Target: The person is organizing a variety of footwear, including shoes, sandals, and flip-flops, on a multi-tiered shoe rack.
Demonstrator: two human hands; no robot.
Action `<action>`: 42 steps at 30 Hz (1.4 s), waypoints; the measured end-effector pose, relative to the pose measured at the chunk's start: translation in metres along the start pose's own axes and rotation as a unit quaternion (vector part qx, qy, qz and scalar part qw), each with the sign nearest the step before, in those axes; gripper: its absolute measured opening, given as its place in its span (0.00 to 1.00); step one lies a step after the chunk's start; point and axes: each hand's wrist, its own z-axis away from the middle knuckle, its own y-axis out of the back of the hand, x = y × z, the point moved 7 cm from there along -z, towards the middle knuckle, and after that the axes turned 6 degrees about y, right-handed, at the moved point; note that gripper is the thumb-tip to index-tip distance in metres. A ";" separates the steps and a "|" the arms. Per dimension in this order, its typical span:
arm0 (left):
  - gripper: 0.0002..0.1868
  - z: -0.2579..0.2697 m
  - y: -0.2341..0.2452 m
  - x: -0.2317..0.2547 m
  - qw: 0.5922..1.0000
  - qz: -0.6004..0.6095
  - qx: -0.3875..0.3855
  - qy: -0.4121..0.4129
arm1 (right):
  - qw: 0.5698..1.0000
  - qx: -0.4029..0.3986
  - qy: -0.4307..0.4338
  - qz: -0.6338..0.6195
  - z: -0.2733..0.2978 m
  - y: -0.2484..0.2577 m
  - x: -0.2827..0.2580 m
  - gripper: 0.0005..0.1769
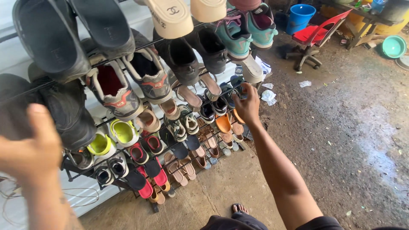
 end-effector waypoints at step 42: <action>0.42 -0.007 -0.189 0.189 0.980 -0.169 -0.098 -0.018 | 0.975 -0.038 0.094 0.197 -0.137 -0.006 0.179 0.54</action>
